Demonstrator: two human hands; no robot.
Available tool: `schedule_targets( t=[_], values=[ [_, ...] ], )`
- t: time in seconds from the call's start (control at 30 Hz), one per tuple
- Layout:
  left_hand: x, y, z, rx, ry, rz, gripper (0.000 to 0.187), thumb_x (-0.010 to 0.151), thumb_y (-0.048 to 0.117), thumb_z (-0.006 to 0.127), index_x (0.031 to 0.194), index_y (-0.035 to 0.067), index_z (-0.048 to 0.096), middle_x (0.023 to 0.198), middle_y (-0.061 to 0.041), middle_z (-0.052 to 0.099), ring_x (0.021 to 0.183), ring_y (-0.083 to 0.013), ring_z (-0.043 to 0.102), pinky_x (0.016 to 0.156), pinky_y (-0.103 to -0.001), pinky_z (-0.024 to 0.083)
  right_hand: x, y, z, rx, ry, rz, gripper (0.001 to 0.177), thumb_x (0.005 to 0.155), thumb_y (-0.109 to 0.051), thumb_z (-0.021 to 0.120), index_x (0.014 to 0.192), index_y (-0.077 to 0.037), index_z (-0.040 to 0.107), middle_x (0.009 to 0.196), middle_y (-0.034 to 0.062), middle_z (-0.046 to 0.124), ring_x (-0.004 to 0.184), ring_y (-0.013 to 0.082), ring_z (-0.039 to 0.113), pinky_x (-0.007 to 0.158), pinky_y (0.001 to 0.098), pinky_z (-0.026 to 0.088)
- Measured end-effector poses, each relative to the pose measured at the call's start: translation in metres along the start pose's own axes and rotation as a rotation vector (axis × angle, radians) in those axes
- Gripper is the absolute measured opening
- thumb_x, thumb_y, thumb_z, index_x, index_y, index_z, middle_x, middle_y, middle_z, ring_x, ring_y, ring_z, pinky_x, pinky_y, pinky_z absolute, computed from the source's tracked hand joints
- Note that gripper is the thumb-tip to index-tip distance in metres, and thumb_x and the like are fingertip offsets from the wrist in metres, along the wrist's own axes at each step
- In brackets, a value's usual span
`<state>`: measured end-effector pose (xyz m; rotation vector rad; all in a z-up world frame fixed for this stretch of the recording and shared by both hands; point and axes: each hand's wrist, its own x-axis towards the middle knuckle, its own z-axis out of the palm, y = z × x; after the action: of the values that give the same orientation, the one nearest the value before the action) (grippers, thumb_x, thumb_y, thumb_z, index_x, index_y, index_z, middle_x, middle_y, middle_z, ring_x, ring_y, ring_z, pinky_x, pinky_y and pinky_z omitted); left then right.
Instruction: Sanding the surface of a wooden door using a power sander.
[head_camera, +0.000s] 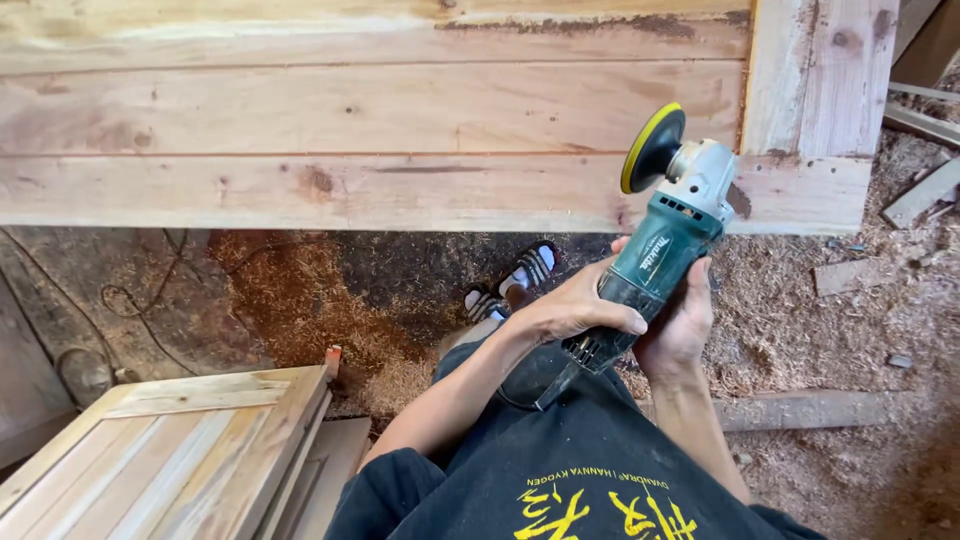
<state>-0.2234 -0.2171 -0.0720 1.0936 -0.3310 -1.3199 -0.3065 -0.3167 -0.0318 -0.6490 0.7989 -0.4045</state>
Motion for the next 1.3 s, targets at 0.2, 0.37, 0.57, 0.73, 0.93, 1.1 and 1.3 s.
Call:
schedule_targets(
  t=[0.2, 0.37, 0.57, 0.73, 0.93, 1.1, 1.3],
  values=[
    [-0.05, -0.001, 0.024, 0.026, -0.031, 0.033, 0.057, 0.059, 0.033, 0.088, 0.106, 0.011, 0.063, 0.084, -0.001, 0.055, 0.076, -0.0143, 0.056, 0.061, -0.027, 0.047, -0.038, 0.01, -0.027, -0.125, 0.017, -0.033, 0.076, 0.092, -0.07, 0.044, 0.127, -0.006, 0.066, 0.112, 0.0252, 0.07, 0.094, 0.0303, 0.075, 0.078, 0.0406, 0.065],
    [-0.067, -0.025, 0.043, 0.029, -0.099, 0.01, 0.057, 0.059, 0.036, 0.087, 0.104, 0.009, 0.063, 0.083, -0.004, 0.056, 0.076, -0.0178, 0.057, 0.06, -0.031, 0.047, -0.075, 0.014, -0.043, -0.155, 0.104, -0.046, 0.079, 0.092, -0.072, 0.041, 0.125, -0.005, 0.067, 0.114, 0.0237, 0.071, 0.095, 0.0288, 0.076, 0.081, 0.0376, 0.065],
    [-0.046, -0.05, 0.065, 0.0, -0.104, 0.06, 0.055, 0.06, 0.035, 0.088, 0.104, 0.011, 0.065, 0.084, -0.003, 0.059, 0.076, -0.0167, 0.059, 0.06, -0.028, 0.048, -0.084, -0.005, -0.051, -0.201, 0.092, -0.079, 0.08, 0.092, -0.074, 0.042, 0.124, -0.005, 0.066, 0.115, 0.0203, 0.071, 0.096, 0.0246, 0.075, 0.08, 0.0314, 0.064],
    [0.011, -0.065, 0.099, 0.037, -0.113, 0.084, 0.06, 0.057, 0.036, 0.09, 0.106, 0.01, 0.067, 0.087, -0.005, 0.061, 0.078, -0.0183, 0.062, 0.063, -0.03, 0.051, -0.05, -0.043, -0.098, -0.255, 0.024, -0.116, 0.072, 0.09, -0.071, 0.057, 0.125, -0.01, 0.065, 0.114, 0.0151, 0.07, 0.085, 0.0161, 0.074, 0.062, 0.0171, 0.062],
    [0.113, -0.081, 0.153, 0.269, -0.086, -0.046, 0.065, 0.063, 0.05, 0.083, 0.113, 0.013, 0.066, 0.1, -0.02, 0.069, 0.099, -0.0361, 0.069, 0.084, -0.046, 0.053, 0.022, -0.124, -0.152, -0.511, 0.049, -0.194, 0.087, 0.072, -0.028, 0.08, 0.142, 0.0, 0.036, 0.121, 0.0139, 0.061, 0.1, 0.0232, 0.073, 0.071, 0.0304, 0.065],
    [0.173, -0.137, 0.181, -0.364, 0.22, -0.266, 0.071, 0.084, 0.059, 0.066, 0.138, 0.014, 0.055, 0.131, -0.021, 0.06, 0.111, -0.0346, 0.067, 0.096, -0.047, 0.054, 0.076, -0.159, -0.202, -1.182, 0.076, -0.29, 0.078, 0.07, -0.033, 0.093, 0.131, -0.01, 0.051, 0.114, 0.017, 0.061, 0.108, 0.0308, 0.06, 0.089, 0.0499, 0.048],
    [0.233, -0.157, 0.203, -0.243, 0.51, -0.234, 0.072, 0.087, 0.068, 0.066, 0.132, 0.012, 0.063, 0.125, -0.02, 0.067, 0.122, -0.0343, 0.062, 0.103, -0.048, 0.05, 0.105, -0.141, -0.245, -1.441, 0.099, 0.011, 0.071, 0.072, -0.042, 0.082, 0.125, -0.007, 0.049, 0.111, 0.0271, 0.065, 0.113, 0.049, 0.061, 0.087, 0.063, 0.045]
  ],
)
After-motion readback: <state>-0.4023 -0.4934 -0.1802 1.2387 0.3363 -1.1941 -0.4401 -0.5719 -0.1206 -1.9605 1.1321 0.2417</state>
